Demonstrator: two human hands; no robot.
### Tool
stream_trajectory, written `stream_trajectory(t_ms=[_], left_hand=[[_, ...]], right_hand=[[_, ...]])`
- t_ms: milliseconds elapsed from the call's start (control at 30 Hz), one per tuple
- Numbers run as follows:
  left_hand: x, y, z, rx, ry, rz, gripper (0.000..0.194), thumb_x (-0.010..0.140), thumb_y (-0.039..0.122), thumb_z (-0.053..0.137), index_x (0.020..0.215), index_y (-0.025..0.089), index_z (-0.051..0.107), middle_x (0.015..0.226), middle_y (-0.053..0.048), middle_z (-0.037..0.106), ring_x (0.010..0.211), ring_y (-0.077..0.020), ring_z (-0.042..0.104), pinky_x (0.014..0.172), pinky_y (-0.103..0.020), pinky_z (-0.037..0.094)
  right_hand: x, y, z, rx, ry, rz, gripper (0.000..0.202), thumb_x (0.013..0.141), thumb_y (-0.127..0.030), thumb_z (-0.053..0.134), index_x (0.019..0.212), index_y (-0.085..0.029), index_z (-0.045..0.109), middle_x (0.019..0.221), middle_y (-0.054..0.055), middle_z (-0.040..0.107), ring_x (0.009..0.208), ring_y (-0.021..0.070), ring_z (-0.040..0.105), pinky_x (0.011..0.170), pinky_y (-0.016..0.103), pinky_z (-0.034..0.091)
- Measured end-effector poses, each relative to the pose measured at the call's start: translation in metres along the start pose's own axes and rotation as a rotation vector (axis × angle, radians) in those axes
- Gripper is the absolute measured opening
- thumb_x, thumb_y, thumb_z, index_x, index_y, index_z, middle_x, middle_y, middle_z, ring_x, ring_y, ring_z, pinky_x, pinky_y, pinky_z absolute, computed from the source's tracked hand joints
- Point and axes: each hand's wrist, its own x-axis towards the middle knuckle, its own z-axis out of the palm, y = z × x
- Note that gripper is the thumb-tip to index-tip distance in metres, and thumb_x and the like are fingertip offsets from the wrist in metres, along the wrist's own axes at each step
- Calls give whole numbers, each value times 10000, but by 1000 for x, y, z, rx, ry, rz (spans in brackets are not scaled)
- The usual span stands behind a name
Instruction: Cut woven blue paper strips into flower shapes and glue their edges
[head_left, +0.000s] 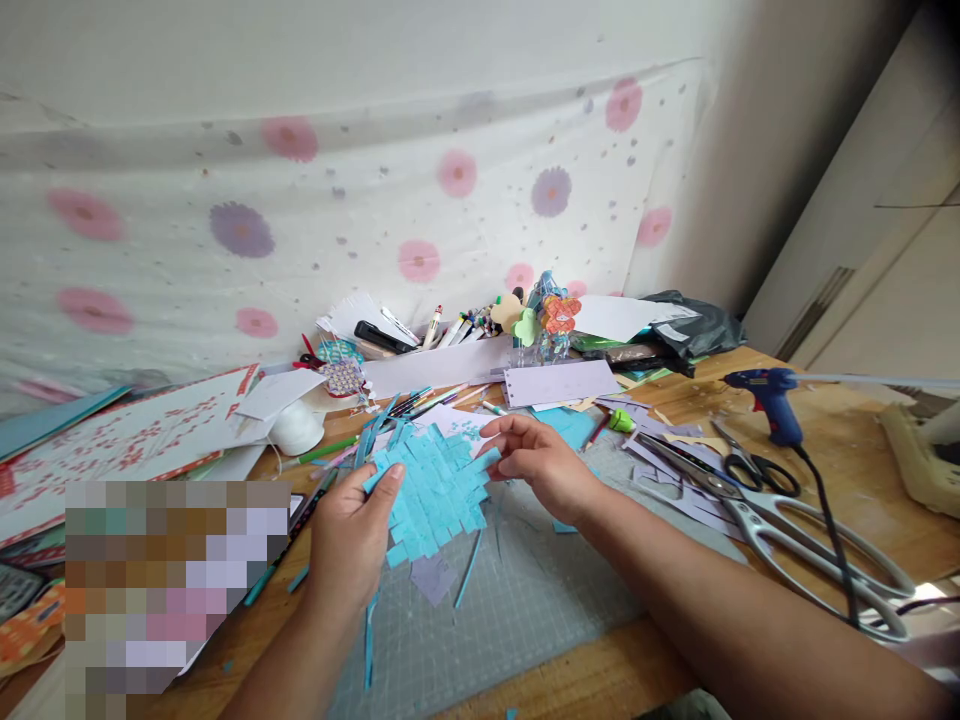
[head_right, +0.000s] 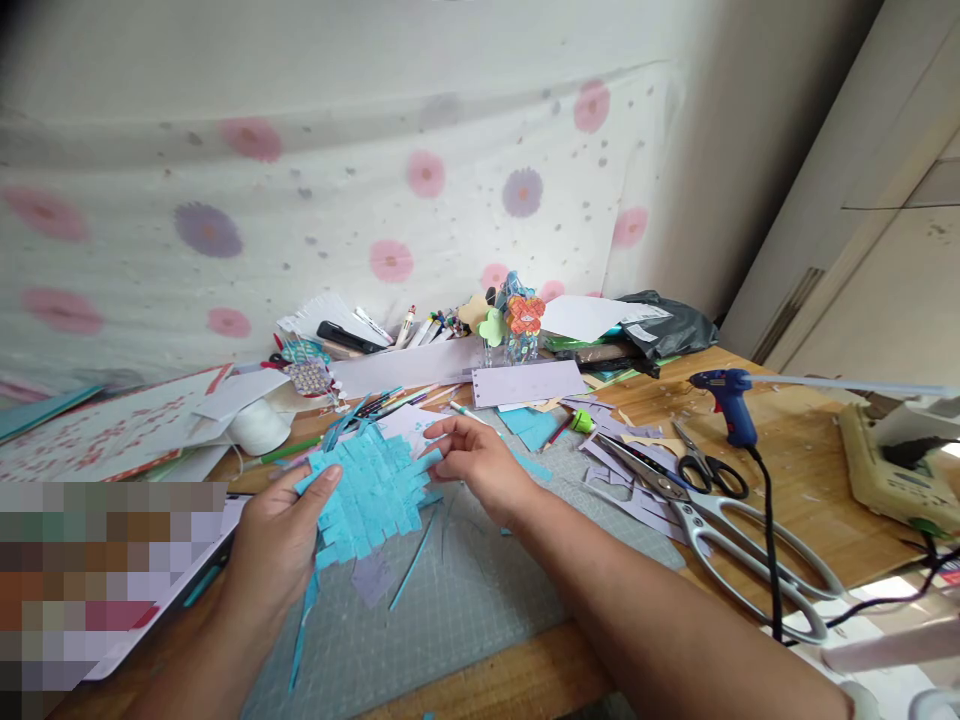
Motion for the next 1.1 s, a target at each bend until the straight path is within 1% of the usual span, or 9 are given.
stream_trajectory(t_ms=[67,167,233,300,533,667,833,933,1100], left_hand=[[-3,0,1,18,-11,8,271,652,475,704,683,214,636,369,74,402,369,-135,391,400,-249,250],[-8,1,4,77,-56,14,297,657,498,700,641,215,608,370,84,360,349,-112,345,384,-239,223],[-11,2,4,122,-78,13,314,653,498,706,609,213,583,368,92,330,334,-96,307,375,-234,202],[-11,2,4,145,-89,15,318,655,494,709,603,210,576,371,95,328,327,-88,289,369,-231,193],[-7,6,1,114,-167,-5,308,657,482,715,615,205,587,409,69,435,376,-122,416,377,-228,258],[-7,6,0,103,-185,-26,311,658,486,715,636,200,593,427,66,464,395,-128,444,386,-225,282],[-7,4,1,132,-164,-22,324,678,497,690,678,188,593,446,66,480,380,-112,413,372,-215,258],[-7,2,2,142,-135,-10,341,691,510,668,651,189,560,433,75,444,358,-96,365,359,-211,226],[-6,-2,2,154,-117,6,358,687,520,666,622,195,531,415,86,391,345,-84,320,352,-209,210]], right_hand=[[-1,0,2,-61,0,-29,347,570,-185,679,904,-192,583,808,1,589,713,133,538,620,251,434],[-1,5,8,-267,32,-71,484,522,-228,795,945,-197,561,687,-50,486,655,120,462,570,231,369],[0,10,11,-369,30,-39,506,521,-225,802,957,-200,548,631,-70,437,605,115,422,525,227,323],[0,13,12,-409,16,-9,463,550,-225,784,947,-201,547,629,-68,438,586,113,412,510,227,307],[-3,7,9,-366,-11,7,371,593,-227,748,910,-199,558,619,-76,420,548,93,391,499,222,295],[-5,4,9,-372,-27,10,352,611,-216,725,919,-188,557,569,-99,373,498,75,332,469,215,256],[-6,3,7,-345,-63,19,337,630,-174,680,938,-182,541,543,-111,367,473,69,329,455,211,250],[-5,2,5,-341,-77,21,335,637,-157,657,951,-181,541,536,-112,376,471,69,334,458,211,253],[-5,3,3,-344,-86,17,341,627,-107,622,953,-181,554,499,-128,320,449,61,288,451,209,211]])
